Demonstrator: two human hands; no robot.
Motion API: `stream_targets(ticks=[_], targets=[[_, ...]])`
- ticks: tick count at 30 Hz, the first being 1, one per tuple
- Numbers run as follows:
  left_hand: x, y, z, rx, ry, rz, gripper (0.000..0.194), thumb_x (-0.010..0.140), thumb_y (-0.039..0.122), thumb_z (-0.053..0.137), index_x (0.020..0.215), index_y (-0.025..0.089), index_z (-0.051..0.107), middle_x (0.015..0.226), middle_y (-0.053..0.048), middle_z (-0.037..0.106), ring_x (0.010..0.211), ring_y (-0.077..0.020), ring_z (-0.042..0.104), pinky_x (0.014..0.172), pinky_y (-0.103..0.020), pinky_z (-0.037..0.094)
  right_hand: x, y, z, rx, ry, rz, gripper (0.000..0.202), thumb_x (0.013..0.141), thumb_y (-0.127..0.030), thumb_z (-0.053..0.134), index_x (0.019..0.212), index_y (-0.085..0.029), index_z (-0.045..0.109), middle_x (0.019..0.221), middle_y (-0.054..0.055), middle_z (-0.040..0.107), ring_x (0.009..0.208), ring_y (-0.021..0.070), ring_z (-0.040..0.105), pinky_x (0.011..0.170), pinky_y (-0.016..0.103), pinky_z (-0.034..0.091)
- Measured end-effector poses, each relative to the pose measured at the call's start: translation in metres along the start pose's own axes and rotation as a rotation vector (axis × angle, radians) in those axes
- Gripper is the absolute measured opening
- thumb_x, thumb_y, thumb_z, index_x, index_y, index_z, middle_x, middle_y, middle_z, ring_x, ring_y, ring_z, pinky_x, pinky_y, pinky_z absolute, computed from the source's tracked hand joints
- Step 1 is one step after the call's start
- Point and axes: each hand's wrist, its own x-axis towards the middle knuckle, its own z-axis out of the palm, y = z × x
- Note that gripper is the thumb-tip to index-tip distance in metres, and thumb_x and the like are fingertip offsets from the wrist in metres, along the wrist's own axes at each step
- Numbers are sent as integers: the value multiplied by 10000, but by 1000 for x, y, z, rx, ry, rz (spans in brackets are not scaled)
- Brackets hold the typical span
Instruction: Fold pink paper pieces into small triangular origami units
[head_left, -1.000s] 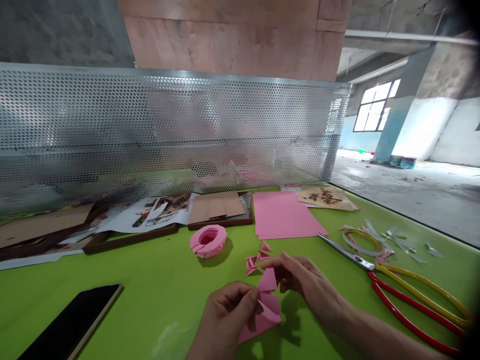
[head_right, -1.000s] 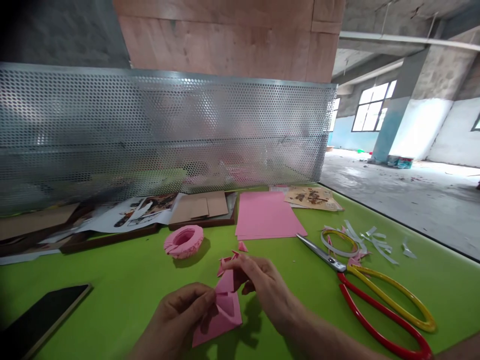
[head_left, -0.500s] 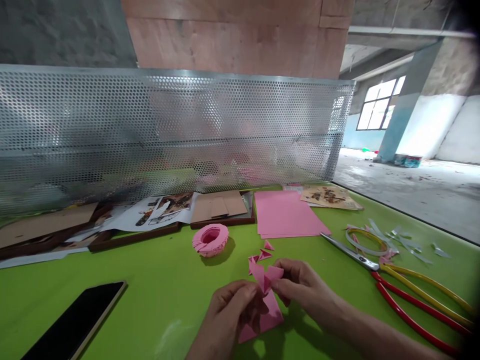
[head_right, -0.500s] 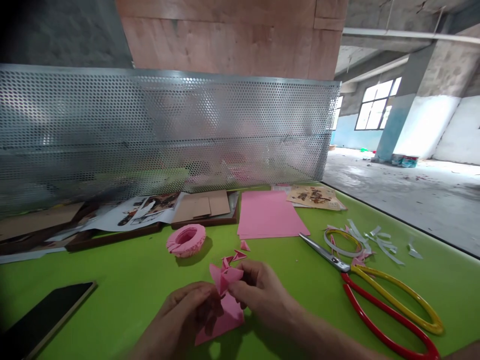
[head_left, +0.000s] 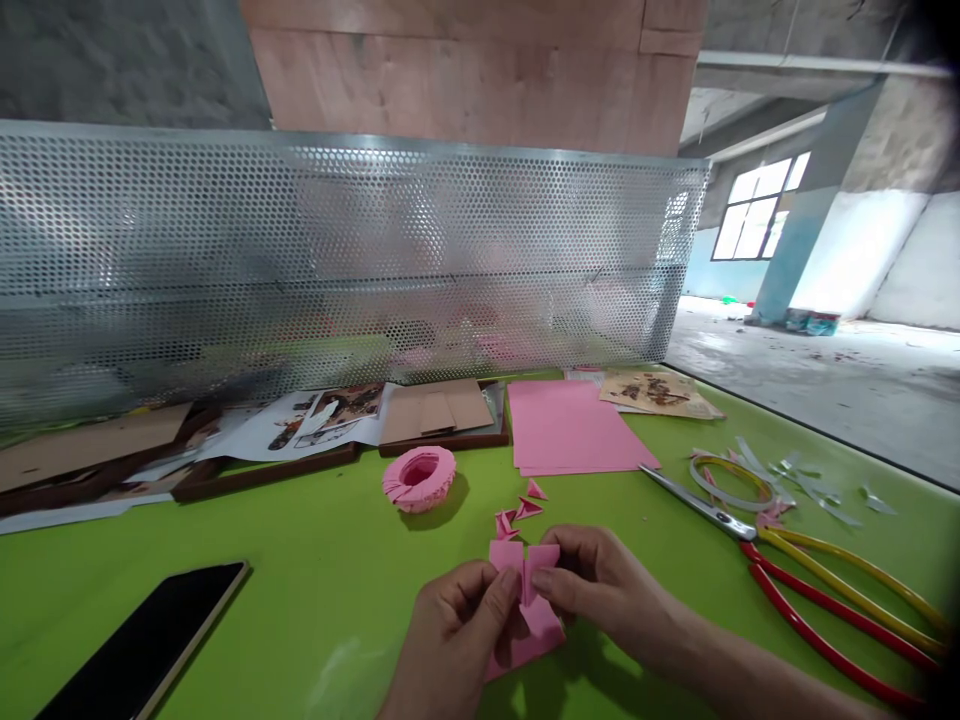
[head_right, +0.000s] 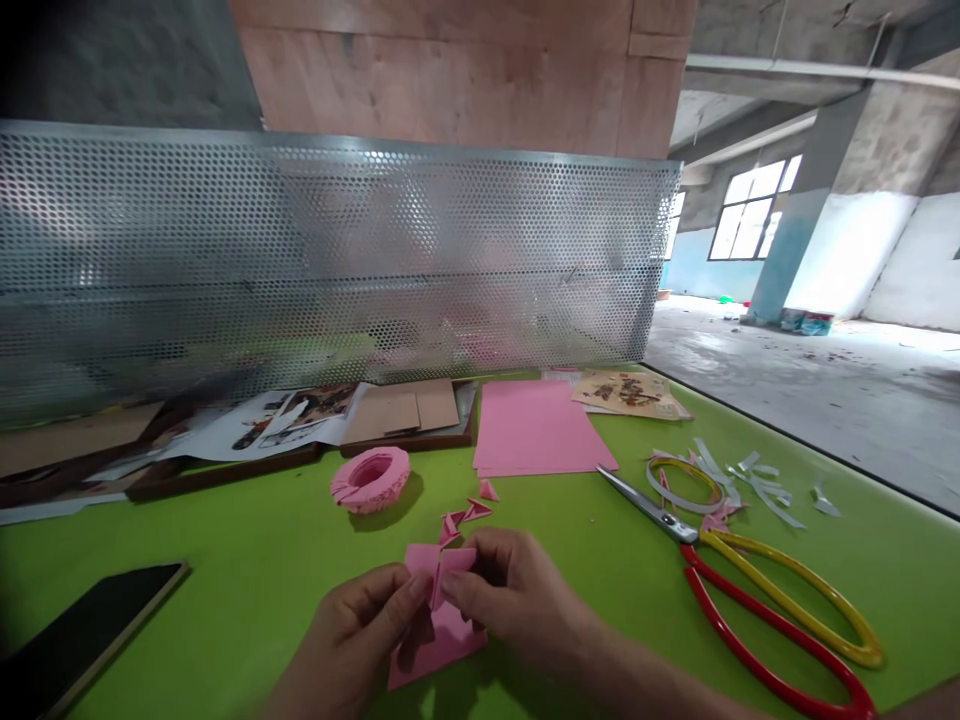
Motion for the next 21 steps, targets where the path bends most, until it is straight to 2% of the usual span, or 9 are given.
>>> stream_targets(ticks=[3, 9, 13, 15, 18, 21], targets=[[0, 0, 0, -12, -8, 2, 396, 647, 498, 643, 598, 106, 661, 506, 13, 540, 473, -97, 431, 494, -224, 356, -1, 0, 2, -39, 33, -11, 264, 770, -348, 602, 644, -132, 518, 529, -47, 456, 465, 69, 393, 453, 180, 310], [1, -2, -1, -46, -55, -66, 325, 594, 433, 722, 605, 113, 667, 532, -3, 575, 490, -107, 464, 538, -251, 394, -1, -6, 5, -110, 46, -47, 243, 769, -281, 591, 601, -149, 475, 510, -65, 387, 455, 64, 322, 425, 181, 244], [3, -2, -2, -11, -60, -23, 357, 592, 460, 711, 610, 105, 671, 490, 14, 553, 449, -82, 433, 471, -206, 349, -2, -7, 6, -93, 41, -52, 262, 769, -311, 590, 601, -153, 468, 515, -63, 389, 464, 69, 327, 432, 183, 252], [4, -2, -2, 21, -52, 11, 333, 582, 437, 728, 578, 110, 668, 454, 27, 537, 412, -69, 404, 428, -189, 305, -3, -7, 6, -107, 45, -51, 263, 793, -317, 564, 610, -148, 478, 521, -56, 405, 470, 73, 346, 442, 185, 270], [4, 0, -2, 43, -53, 80, 309, 596, 417, 726, 545, 117, 670, 457, 23, 543, 414, -76, 424, 430, -192, 324, -3, -7, 6, -137, 64, -87, 197, 800, -277, 563, 665, -137, 527, 559, -37, 459, 511, 88, 415, 479, 192, 323], [4, 3, -1, 20, -49, 140, 252, 615, 386, 724, 613, 134, 704, 473, 28, 551, 432, -86, 461, 460, -201, 364, -3, -9, 6, -197, 122, -205, 87, 782, -205, 587, 722, -143, 578, 614, -15, 540, 568, 112, 495, 525, 204, 387]])
